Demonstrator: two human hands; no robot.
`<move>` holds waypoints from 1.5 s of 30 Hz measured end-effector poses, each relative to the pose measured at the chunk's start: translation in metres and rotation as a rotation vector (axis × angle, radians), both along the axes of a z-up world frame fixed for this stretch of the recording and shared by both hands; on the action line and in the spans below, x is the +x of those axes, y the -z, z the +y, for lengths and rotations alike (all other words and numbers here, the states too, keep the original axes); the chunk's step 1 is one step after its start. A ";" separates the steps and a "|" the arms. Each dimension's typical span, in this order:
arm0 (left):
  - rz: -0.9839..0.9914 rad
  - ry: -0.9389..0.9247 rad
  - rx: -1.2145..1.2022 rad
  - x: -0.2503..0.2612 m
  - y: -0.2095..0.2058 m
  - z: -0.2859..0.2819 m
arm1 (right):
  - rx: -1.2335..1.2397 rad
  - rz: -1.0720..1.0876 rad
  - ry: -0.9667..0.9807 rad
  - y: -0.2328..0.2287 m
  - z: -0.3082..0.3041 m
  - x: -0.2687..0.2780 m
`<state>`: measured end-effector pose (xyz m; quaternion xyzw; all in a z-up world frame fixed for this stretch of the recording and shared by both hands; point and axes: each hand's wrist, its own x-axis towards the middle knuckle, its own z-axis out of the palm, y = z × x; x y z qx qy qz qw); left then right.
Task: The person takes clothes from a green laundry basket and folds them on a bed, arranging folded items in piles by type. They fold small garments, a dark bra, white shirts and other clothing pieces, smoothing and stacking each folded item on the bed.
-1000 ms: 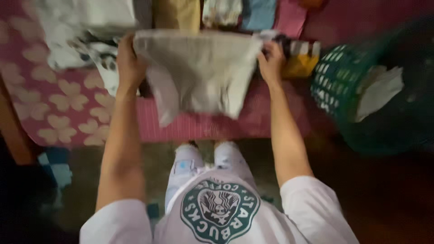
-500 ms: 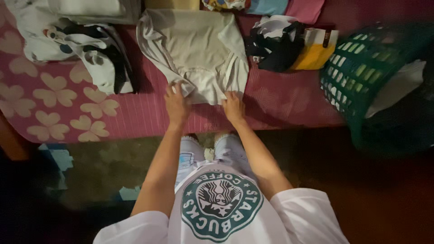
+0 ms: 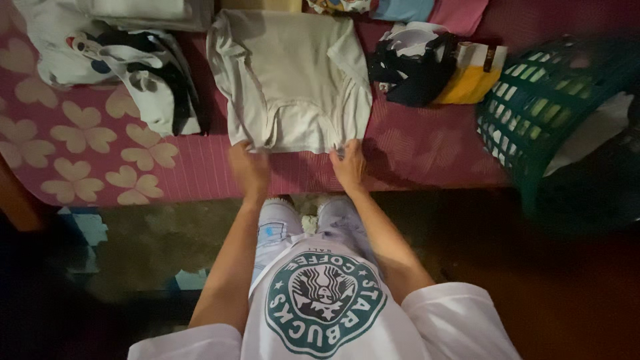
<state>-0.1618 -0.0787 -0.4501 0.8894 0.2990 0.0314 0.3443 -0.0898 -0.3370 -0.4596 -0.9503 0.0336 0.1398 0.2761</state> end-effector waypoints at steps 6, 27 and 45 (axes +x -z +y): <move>0.044 0.020 -0.220 0.051 -0.005 -0.004 | 0.088 -0.130 -0.041 0.023 0.007 0.019; 0.121 0.667 0.099 0.126 0.001 -0.171 | -0.298 -0.161 -0.247 0.007 0.071 0.234; -0.125 0.134 -0.357 0.127 -0.060 -0.096 | 0.418 -0.285 -0.140 -0.089 0.008 0.230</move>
